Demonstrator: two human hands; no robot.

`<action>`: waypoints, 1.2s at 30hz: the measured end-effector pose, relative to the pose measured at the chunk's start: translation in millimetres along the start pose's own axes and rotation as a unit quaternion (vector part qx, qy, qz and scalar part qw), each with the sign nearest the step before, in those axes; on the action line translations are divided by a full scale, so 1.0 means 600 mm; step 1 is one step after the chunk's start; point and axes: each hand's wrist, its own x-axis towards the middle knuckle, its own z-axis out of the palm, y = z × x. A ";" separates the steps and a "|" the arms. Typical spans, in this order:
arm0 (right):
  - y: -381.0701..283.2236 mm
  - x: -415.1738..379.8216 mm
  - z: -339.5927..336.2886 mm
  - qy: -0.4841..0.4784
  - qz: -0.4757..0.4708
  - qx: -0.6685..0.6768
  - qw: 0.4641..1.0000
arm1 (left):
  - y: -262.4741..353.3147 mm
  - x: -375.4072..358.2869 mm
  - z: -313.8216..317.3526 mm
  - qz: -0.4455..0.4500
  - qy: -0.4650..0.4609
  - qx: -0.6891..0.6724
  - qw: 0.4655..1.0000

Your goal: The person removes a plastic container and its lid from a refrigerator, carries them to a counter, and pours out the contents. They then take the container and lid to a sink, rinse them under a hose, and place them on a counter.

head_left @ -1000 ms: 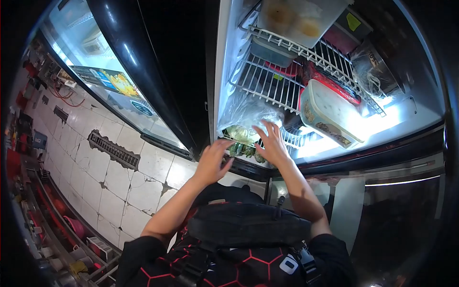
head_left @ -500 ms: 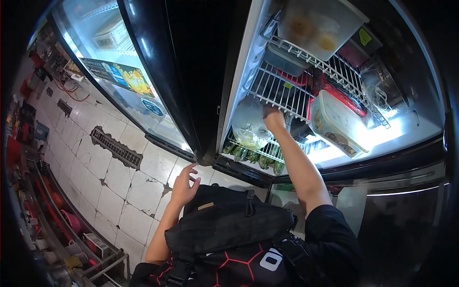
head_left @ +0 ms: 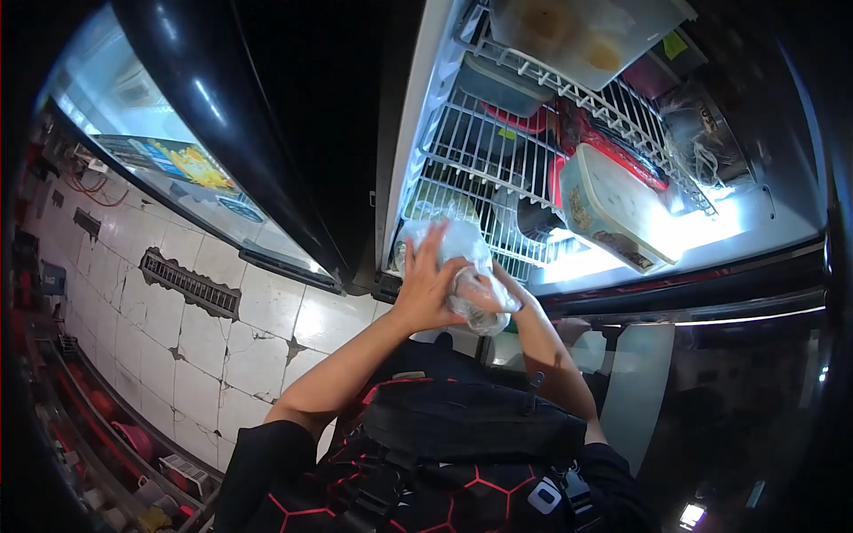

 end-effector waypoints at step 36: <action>-0.245 0.219 0.148 0.269 -0.418 0.055 0.866 | -0.091 -0.421 -0.062 -0.410 0.366 -0.205 0.810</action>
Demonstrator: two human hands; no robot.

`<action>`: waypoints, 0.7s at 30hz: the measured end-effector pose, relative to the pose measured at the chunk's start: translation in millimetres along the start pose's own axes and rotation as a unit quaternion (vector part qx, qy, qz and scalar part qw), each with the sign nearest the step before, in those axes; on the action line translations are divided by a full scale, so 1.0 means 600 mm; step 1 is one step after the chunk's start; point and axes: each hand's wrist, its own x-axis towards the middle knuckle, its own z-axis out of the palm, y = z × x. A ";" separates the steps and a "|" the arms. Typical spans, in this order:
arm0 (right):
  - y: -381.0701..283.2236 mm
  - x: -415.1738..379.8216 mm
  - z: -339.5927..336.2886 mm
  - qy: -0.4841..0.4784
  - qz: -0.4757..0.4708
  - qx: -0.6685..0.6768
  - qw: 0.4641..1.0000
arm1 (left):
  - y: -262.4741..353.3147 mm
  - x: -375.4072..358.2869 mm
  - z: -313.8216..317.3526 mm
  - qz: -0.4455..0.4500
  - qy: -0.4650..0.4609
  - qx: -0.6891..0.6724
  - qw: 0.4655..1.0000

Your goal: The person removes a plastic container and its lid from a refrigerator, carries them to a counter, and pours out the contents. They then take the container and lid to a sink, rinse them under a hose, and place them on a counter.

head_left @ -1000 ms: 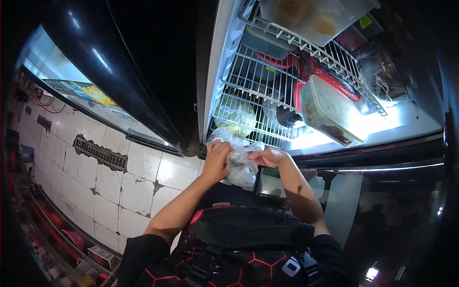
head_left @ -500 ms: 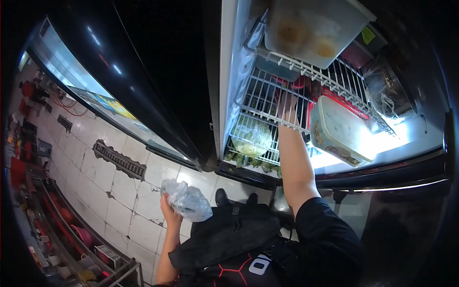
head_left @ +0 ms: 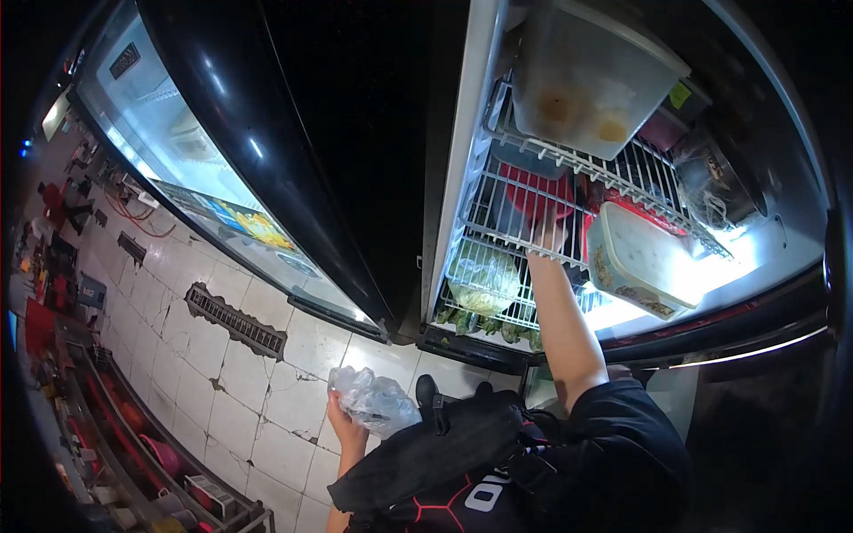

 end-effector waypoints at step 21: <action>-0.282 -0.397 -0.249 0.048 0.046 -0.121 0.990 | 0.175 0.140 0.347 0.326 -0.324 0.048 0.887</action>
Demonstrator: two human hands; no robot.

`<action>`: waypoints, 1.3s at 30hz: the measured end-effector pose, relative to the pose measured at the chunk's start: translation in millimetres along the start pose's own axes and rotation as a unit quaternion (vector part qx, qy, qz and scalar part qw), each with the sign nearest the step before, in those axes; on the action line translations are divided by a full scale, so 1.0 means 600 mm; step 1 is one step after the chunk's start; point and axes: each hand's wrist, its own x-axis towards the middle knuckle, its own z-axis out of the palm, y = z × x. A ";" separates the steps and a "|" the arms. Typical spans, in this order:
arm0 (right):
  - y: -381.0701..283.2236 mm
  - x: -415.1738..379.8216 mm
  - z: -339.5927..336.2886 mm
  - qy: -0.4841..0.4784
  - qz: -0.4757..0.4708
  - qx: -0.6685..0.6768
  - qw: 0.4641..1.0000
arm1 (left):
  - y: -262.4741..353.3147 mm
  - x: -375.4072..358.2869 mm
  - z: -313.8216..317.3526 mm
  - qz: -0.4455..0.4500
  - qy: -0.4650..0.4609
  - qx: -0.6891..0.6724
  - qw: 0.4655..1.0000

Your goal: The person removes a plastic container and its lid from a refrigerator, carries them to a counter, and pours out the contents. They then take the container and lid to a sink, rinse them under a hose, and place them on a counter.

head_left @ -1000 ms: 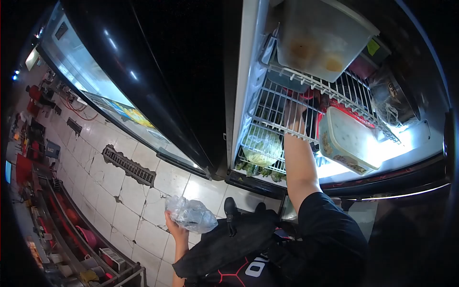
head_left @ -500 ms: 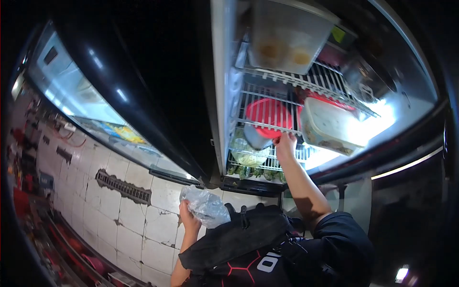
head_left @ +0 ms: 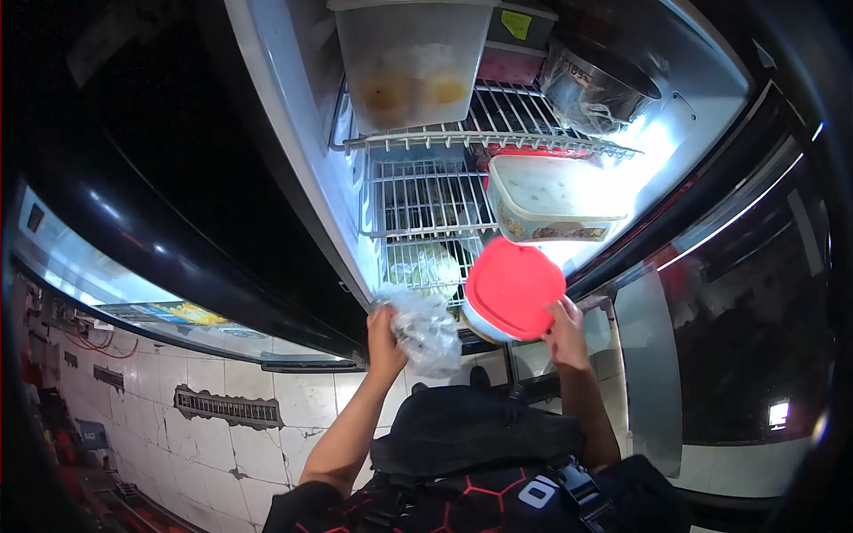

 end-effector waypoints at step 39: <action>0.121 -0.307 -0.170 -0.049 0.051 -0.086 0.994 | 0.048 -0.331 0.021 -0.402 -0.341 -0.390 0.756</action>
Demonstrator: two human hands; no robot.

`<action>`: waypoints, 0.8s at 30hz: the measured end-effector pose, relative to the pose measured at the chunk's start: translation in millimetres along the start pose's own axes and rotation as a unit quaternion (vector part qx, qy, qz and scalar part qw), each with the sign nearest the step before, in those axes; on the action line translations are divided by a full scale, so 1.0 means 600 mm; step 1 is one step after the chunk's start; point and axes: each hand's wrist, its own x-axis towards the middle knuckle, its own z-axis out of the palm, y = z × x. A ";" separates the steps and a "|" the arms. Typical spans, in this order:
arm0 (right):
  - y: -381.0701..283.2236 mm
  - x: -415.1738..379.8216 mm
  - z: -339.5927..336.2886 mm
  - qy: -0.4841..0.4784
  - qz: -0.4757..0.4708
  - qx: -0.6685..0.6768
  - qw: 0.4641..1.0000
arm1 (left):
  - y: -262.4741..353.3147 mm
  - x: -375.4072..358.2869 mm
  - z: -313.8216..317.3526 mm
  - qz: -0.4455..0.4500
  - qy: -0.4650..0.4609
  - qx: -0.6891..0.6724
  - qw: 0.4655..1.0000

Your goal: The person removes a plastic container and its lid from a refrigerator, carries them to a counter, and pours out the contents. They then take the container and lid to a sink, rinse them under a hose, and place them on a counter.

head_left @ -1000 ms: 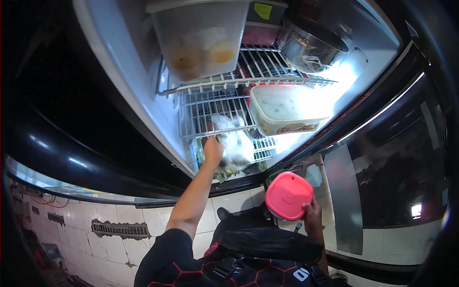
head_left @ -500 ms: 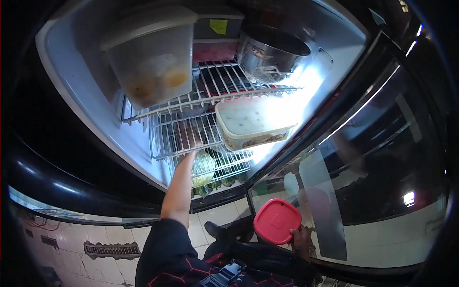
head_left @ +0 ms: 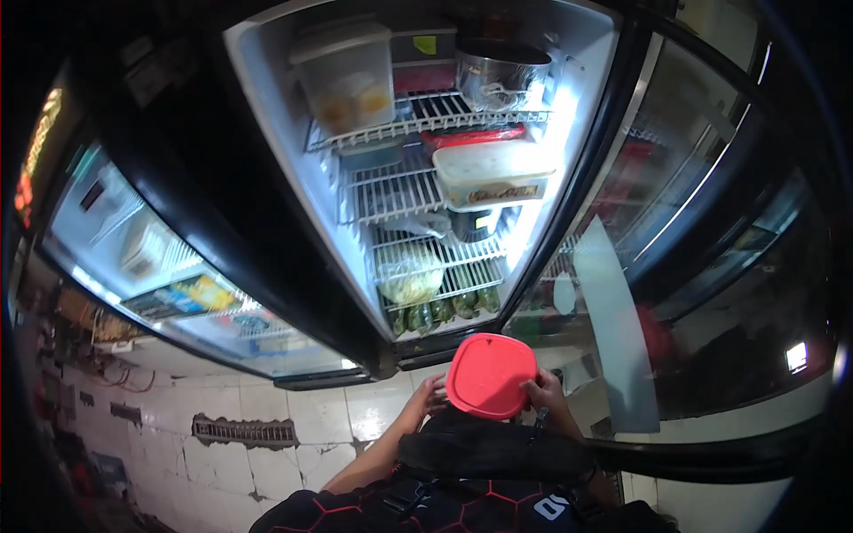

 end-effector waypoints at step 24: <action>0.243 -0.055 0.388 -0.427 -0.002 -0.286 0.858 | -0.161 -0.529 -0.135 0.089 0.566 0.242 0.783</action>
